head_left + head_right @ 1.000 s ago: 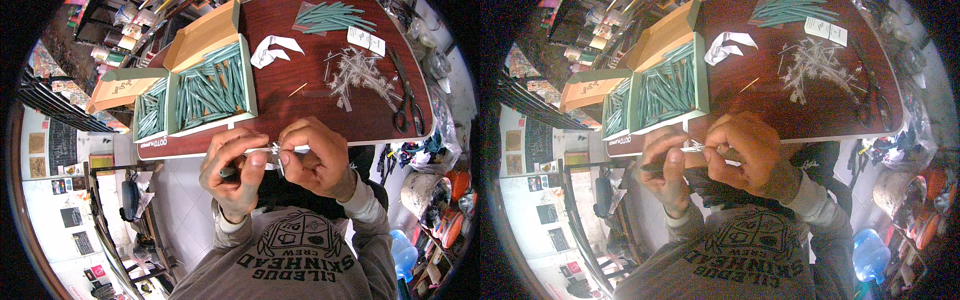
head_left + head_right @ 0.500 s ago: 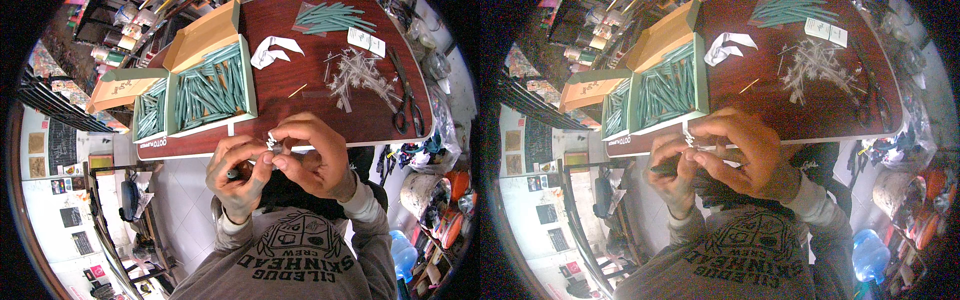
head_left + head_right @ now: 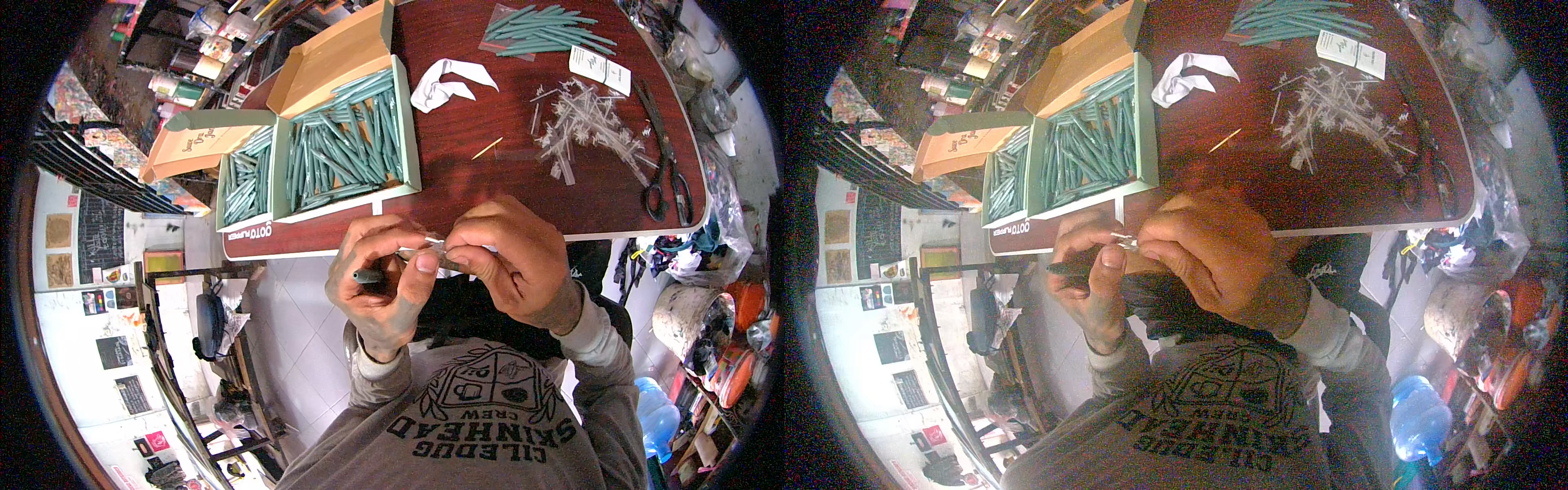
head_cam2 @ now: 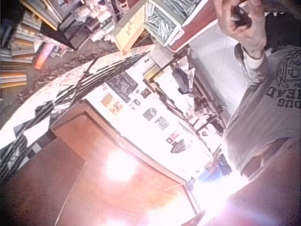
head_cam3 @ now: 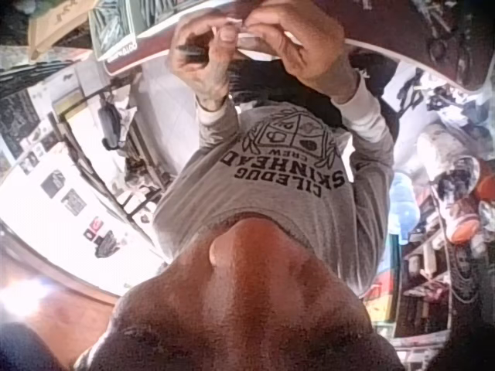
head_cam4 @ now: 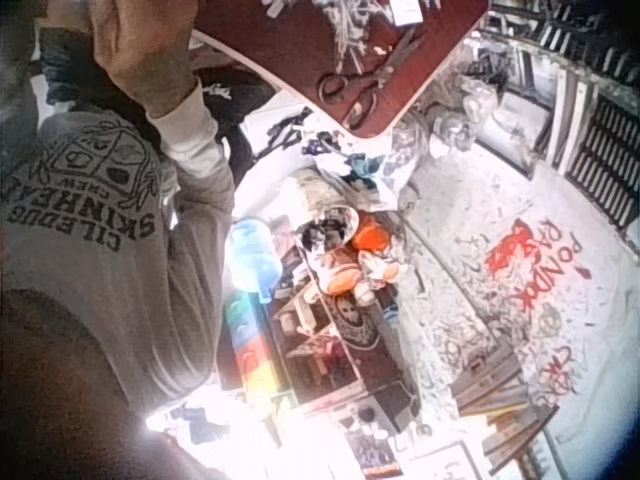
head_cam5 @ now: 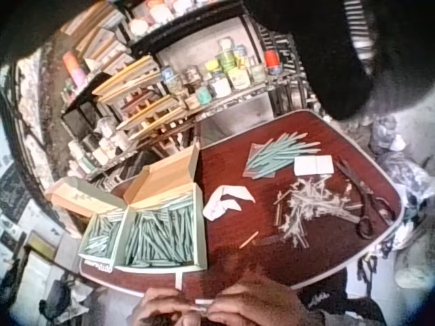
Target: The person picks up a white sticker and applies it to a green tube.
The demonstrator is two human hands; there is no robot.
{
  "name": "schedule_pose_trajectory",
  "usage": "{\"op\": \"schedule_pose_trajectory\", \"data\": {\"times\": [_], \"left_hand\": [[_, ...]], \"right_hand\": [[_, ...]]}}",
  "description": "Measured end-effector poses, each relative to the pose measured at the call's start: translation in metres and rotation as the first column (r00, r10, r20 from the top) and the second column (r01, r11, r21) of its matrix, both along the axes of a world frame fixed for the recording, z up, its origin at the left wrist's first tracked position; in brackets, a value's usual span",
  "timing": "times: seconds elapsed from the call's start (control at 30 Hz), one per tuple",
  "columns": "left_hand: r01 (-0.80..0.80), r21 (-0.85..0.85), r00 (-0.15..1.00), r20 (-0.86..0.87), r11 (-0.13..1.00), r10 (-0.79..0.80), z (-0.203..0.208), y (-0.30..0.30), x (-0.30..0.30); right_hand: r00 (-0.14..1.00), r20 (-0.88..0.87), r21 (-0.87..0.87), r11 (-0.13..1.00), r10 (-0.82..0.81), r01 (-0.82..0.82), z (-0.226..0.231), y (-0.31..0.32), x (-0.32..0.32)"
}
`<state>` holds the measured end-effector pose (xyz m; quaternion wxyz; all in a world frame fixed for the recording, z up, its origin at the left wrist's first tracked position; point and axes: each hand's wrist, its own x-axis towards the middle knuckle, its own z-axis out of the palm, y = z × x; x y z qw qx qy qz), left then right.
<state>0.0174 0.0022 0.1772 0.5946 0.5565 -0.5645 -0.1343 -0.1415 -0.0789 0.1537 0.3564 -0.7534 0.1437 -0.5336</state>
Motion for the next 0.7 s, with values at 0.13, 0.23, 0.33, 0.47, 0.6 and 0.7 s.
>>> {"op": "schedule_pose_trajectory", "data": {"times": [0.13, 0.23, 0.33, 0.47, 0.6, 0.7], "left_hand": [[-0.057, -0.009, 0.998, 0.018, 0.998, 0.057, 0.002, 0.002, -0.004], [-0.055, -0.01, 0.998, 0.012, 0.998, 0.055, 0.0, 0.003, -0.004], [-0.045, -0.01, 0.997, -0.07, 0.999, 0.044, 0.002, 0.001, -0.007], [0.192, 0.054, 0.906, -0.393, 0.98, -0.156, -0.008, -0.001, 0.005], [0.408, -0.074, 0.565, -0.762, 0.91, -0.316, -0.009, 0.004, 0.005], [0.442, 0.133, 0.469, -0.877, 0.887, -0.103, -0.01, 0.009, 0.003]], "right_hand": [[1.0, -0.004, -0.039, 0.999, -0.027, 0.026, -0.001, -0.001, 0.001], [0.999, -0.023, -0.046, 0.998, -0.039, 0.038, -0.001, -0.001, -0.001], [0.998, -0.026, -0.062, 0.997, -0.053, 0.051, 0.0, -0.002, -0.001], [0.995, 0.012, -0.028, 0.995, -0.094, 0.095, 0.002, -0.001, -0.003], [0.991, 0.085, 0.03, 0.995, -0.101, 0.099, 0.002, -0.004, -0.012], [0.992, 0.126, 0.3, 0.953, -0.003, -0.036, 0.006, 0.0, -0.019]]}}
